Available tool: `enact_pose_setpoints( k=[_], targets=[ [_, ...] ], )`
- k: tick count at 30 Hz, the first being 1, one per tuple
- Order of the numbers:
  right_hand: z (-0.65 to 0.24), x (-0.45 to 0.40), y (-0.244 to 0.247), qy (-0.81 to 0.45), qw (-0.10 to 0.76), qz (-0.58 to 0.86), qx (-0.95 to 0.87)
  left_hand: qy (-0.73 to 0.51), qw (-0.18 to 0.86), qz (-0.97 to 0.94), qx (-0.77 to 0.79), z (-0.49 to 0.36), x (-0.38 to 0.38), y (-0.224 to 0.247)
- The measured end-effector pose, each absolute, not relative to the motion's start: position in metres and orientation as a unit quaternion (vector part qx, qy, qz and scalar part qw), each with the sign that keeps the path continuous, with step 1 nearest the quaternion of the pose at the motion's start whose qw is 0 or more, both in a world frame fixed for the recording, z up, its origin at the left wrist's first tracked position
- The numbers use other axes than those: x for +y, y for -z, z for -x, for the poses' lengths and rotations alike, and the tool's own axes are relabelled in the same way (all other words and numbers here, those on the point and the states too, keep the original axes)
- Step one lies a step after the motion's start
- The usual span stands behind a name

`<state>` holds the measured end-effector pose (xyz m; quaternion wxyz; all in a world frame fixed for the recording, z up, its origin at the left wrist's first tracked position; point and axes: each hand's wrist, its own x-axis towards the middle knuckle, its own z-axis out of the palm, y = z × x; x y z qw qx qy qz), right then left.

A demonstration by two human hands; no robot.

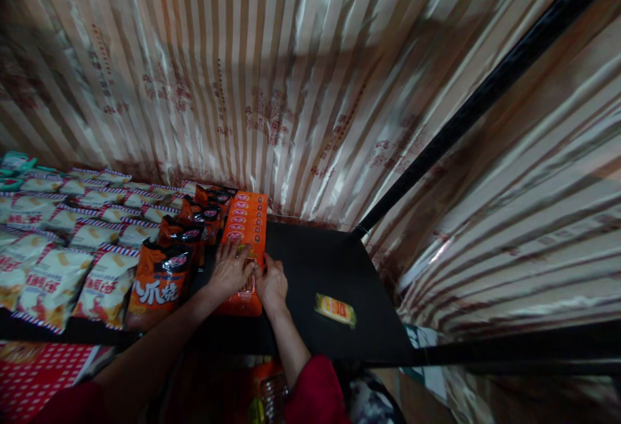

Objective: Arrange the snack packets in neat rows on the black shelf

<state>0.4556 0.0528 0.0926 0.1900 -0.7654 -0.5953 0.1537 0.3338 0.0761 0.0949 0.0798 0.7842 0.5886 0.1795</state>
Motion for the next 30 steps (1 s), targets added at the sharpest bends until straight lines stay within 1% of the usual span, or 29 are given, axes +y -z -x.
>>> enact_pose_setpoints(
  k=[30],
  targets=[
    [-0.4551, 0.0536, -0.0902, -0.145, 0.186, 0.772, -0.591, -0.188, 0.081, -0.787, 0.582, -0.3343, 0.0761, -0.0898]
  ],
)
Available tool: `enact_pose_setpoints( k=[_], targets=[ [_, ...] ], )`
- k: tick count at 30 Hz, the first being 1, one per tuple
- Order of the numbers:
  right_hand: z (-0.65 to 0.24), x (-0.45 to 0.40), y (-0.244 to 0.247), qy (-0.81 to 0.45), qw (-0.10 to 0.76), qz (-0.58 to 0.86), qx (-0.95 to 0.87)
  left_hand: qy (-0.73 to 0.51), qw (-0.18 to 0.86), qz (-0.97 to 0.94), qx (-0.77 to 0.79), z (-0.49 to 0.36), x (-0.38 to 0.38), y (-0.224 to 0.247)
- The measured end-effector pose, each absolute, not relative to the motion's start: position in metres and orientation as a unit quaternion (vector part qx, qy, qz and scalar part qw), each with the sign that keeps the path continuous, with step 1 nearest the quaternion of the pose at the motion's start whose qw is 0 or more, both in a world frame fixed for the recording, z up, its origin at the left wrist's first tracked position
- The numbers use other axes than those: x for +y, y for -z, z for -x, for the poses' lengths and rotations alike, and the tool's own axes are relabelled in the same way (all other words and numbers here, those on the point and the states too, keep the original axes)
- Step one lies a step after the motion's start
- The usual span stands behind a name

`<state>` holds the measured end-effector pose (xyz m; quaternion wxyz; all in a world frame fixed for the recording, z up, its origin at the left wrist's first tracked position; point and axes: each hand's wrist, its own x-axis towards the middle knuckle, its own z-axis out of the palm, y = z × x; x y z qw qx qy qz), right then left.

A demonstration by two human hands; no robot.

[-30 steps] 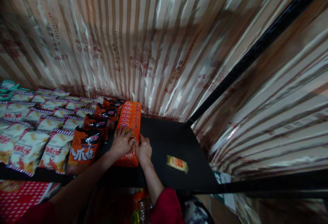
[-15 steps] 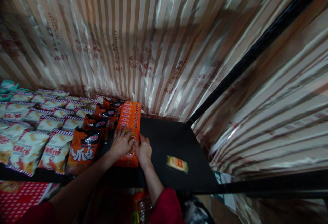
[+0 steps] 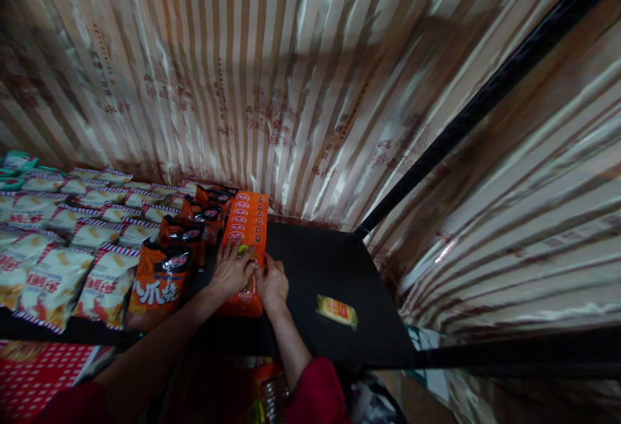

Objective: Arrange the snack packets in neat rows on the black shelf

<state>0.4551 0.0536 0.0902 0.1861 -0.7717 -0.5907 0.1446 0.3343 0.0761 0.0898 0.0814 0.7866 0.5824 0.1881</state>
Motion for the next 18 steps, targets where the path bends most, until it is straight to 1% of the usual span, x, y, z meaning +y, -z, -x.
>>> enact_pose_setpoints(
  k=[5, 13, 18],
  targets=[
    [-0.4557, 0.0538, -0.0889, -0.146, 0.190, 0.768, -0.593, -0.188, 0.083, -0.786, 0.583, -0.3345, 0.0758, -0.0908],
    [-0.4586, 0.0538, -0.0905, -0.154, 0.231, 0.750, -0.601, -0.191, 0.078, -0.786, 0.583, -0.3349, 0.0755, -0.0900],
    [-0.4584, 0.0550, -0.0897, -0.113, 0.237, 0.741, -0.618, -0.196, 0.072, -0.786, 0.582, -0.3353, 0.0755, -0.0892]
  ],
)
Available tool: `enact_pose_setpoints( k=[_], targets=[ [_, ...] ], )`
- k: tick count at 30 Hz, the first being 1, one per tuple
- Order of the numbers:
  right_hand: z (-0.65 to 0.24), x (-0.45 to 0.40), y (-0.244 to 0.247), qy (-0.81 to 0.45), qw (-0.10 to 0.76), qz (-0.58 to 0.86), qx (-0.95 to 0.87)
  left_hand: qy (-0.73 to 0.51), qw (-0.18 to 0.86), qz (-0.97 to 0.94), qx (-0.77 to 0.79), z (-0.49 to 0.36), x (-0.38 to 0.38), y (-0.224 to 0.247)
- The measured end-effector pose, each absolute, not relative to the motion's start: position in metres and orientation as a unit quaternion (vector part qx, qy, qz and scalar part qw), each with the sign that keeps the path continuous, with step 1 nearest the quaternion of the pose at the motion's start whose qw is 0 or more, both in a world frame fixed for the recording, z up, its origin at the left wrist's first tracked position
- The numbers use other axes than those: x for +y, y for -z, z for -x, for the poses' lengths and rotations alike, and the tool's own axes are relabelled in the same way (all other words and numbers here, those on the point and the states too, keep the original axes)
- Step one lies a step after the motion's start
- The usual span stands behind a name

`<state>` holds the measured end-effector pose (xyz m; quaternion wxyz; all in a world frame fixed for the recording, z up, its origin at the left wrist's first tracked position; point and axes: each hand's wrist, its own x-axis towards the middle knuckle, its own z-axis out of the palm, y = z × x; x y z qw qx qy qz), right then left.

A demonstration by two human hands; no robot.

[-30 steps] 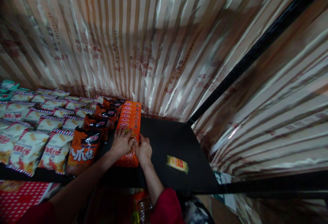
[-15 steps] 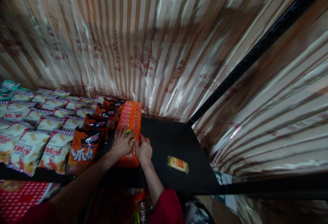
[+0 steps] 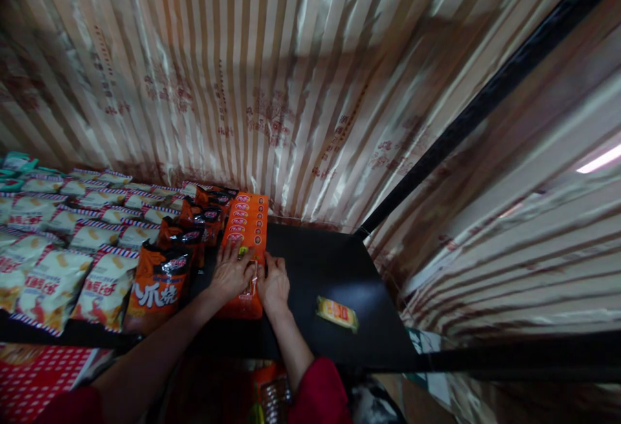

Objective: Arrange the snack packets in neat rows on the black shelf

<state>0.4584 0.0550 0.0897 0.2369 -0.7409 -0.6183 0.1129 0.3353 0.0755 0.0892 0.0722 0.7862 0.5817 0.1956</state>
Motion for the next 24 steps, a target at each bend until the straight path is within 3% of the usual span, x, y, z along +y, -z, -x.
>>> enact_pose_setpoints(
  k=[13, 24],
  targets=[
    [-0.464, 0.093, -0.080, -0.016, 0.261, 0.613, -0.746, -0.196, 0.060, -0.785, 0.584, -0.338, 0.077, -0.085],
    [-0.465, 0.098, -0.063, -0.027, 0.301, 0.625, -0.719, -0.193, 0.069, -0.783, 0.588, -0.338, 0.078, -0.086]
  ],
)
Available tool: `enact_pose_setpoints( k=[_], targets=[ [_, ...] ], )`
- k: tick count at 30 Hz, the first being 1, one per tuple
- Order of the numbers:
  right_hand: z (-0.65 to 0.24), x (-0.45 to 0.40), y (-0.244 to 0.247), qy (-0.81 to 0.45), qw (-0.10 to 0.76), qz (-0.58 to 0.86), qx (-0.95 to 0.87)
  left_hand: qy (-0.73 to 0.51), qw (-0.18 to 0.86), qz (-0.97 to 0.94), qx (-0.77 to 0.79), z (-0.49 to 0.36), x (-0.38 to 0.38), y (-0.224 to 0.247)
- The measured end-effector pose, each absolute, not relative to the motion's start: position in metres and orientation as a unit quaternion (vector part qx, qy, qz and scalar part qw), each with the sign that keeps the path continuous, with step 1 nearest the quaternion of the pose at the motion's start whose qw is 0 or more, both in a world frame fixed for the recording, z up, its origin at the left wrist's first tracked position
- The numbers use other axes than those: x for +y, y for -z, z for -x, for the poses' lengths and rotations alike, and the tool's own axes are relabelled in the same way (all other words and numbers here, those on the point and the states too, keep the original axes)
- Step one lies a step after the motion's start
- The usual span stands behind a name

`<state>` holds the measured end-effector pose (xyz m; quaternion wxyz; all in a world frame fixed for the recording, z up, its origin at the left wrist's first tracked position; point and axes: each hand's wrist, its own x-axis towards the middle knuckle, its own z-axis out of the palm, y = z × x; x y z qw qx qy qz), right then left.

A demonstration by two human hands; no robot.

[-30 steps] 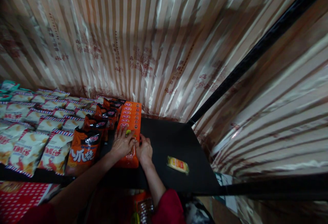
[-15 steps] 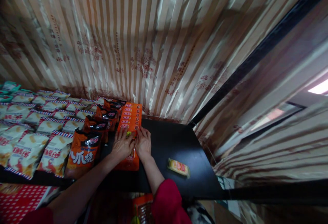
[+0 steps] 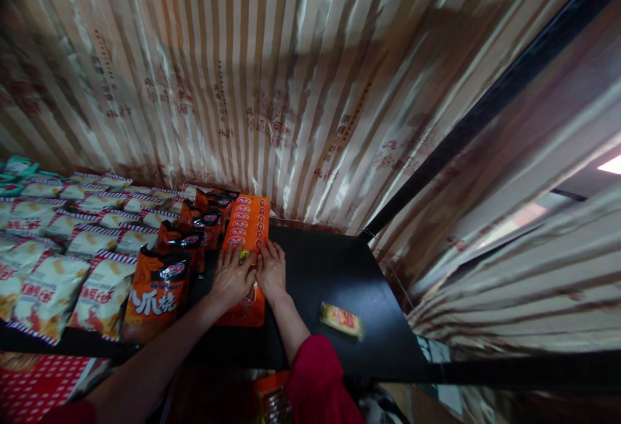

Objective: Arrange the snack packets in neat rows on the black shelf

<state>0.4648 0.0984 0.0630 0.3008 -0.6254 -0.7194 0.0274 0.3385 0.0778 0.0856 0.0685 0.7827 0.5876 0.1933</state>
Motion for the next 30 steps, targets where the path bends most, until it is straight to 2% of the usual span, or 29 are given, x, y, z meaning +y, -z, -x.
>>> enact_pose_setpoints(
  k=[30],
  targets=[
    [-0.4668, 0.0975, -0.0602, -0.101, 0.376, 0.633, -0.669, -0.200, 0.040, -0.785, 0.585, -0.3385, 0.0769, -0.0827]
  ],
)
